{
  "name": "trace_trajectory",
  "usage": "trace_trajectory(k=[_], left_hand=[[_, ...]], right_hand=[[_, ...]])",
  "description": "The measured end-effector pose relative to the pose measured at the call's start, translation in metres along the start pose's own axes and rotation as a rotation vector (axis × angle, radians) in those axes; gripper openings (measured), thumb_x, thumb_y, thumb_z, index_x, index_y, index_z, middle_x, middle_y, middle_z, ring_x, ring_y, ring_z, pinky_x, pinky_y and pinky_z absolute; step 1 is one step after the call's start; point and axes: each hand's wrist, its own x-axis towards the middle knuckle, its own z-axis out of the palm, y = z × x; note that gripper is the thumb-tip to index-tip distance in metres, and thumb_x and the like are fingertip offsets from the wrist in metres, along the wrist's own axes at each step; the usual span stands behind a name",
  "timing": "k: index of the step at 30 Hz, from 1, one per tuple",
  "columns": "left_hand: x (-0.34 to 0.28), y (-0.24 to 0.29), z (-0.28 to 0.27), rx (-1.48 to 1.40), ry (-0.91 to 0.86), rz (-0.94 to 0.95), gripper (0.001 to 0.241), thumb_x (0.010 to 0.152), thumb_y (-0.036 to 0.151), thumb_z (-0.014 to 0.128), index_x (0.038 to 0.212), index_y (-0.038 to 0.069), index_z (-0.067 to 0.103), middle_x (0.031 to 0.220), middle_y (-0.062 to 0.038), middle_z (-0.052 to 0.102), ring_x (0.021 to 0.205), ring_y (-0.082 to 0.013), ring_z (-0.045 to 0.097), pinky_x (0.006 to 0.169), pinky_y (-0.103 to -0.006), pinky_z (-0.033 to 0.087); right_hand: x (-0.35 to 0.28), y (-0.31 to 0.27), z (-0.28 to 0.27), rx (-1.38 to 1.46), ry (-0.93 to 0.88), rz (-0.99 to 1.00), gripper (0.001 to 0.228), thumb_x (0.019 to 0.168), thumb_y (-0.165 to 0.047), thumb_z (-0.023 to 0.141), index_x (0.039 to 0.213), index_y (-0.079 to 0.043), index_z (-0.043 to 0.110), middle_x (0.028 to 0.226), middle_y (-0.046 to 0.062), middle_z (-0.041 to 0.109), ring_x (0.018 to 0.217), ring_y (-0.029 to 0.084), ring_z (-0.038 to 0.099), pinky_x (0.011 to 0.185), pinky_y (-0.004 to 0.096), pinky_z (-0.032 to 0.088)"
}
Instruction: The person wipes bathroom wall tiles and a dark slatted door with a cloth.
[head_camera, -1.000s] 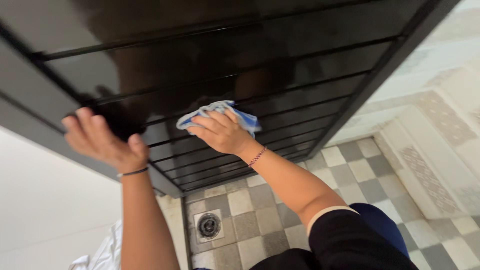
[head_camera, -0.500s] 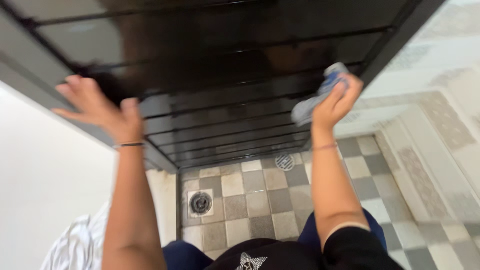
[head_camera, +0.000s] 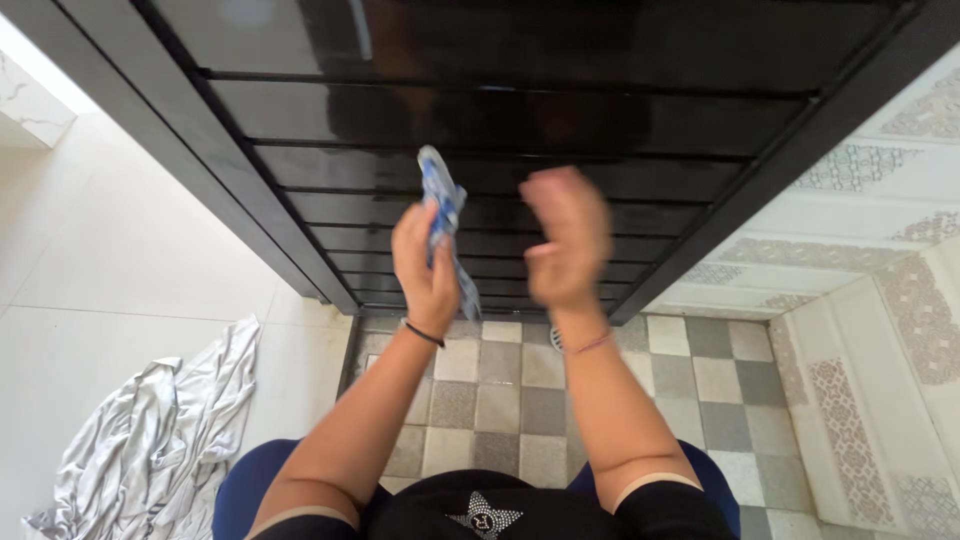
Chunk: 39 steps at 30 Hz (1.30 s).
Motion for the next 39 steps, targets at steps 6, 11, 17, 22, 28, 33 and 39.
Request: trace_trajectory(k=[6,11,17,22,28,33,39], left_hand=[[0.056,0.007,0.029,0.32,-0.005,0.273,0.051,0.093,0.011,0.071,0.142,0.004,0.058,0.135,-0.014,0.064,0.124,-0.0334,0.054,0.113,-0.0458,0.034],[0.083,0.003,0.096,0.624,-0.026,0.532,0.065,0.098,0.023,0.08,0.156,0.021,0.05,0.162,-0.014,0.039,0.15,-0.0431,0.026,0.118,-0.0682,-0.007],[0.075,0.045,0.206,0.717,-0.24,0.795,0.059,0.109,0.02,0.06,0.164,0.028,0.039,0.173,0.003,0.028,0.162,-0.0199,0.016,0.125,-0.0652,-0.012],[0.069,0.066,0.254,0.694,-0.284,1.061,0.053,0.114,0.017,0.048,0.165,0.018,0.034,0.175,-0.001,0.026,0.163,-0.0185,0.016,0.127,-0.0625,-0.01],[0.06,0.029,0.21,0.834,-0.424,1.315,0.062,0.107,0.018,0.045,0.168,0.018,0.037,0.172,-0.009,0.029,0.16,-0.0212,0.019,0.127,-0.0582,-0.006],[0.074,0.032,0.214,0.738,-0.363,1.17,0.057,0.112,0.018,0.043,0.167,0.019,0.029,0.176,-0.002,0.023,0.162,-0.0209,0.016,0.128,-0.06,-0.01],[0.081,0.04,0.188,0.031,-1.05,0.48,0.06,0.112,0.035,0.041,0.165,0.015,0.02,0.172,-0.006,0.016,0.161,-0.0255,0.013,0.118,-0.0708,-0.002]], right_hand=[[0.004,0.095,-0.142,-0.534,0.765,-0.055,0.068,0.117,-0.05,0.033,0.169,-0.01,0.017,0.173,0.008,0.016,0.162,0.024,0.024,0.132,0.041,0.023],[-0.01,0.143,-0.175,-0.258,0.727,0.23,0.073,0.116,-0.052,0.018,0.169,-0.002,0.011,0.177,0.017,0.012,0.167,0.03,0.015,0.14,0.043,0.011],[-0.013,0.148,-0.152,-0.306,0.682,0.239,0.081,0.113,-0.06,0.01,0.166,0.0,0.024,0.175,0.016,0.022,0.166,0.029,0.017,0.139,0.043,0.01],[-0.014,0.149,-0.148,-0.399,0.678,0.161,0.087,0.11,-0.067,0.009,0.168,-0.003,0.009,0.175,0.015,0.006,0.166,0.03,0.004,0.139,0.045,0.004],[-0.021,0.141,-0.122,-0.542,0.623,0.031,0.1,0.099,-0.081,0.013,0.169,-0.012,-0.004,0.174,0.009,-0.01,0.164,0.027,-0.009,0.137,0.047,0.0],[-0.027,0.148,-0.11,-0.567,0.52,0.072,0.105,0.094,-0.085,0.01,0.169,-0.013,-0.003,0.179,0.01,-0.009,0.163,0.027,-0.01,0.137,0.049,-0.006],[-0.027,0.171,-0.109,-0.902,0.476,0.143,0.113,0.082,-0.09,0.0,0.171,-0.02,0.008,0.179,0.007,-0.004,0.162,0.03,-0.01,0.132,0.055,-0.011]])
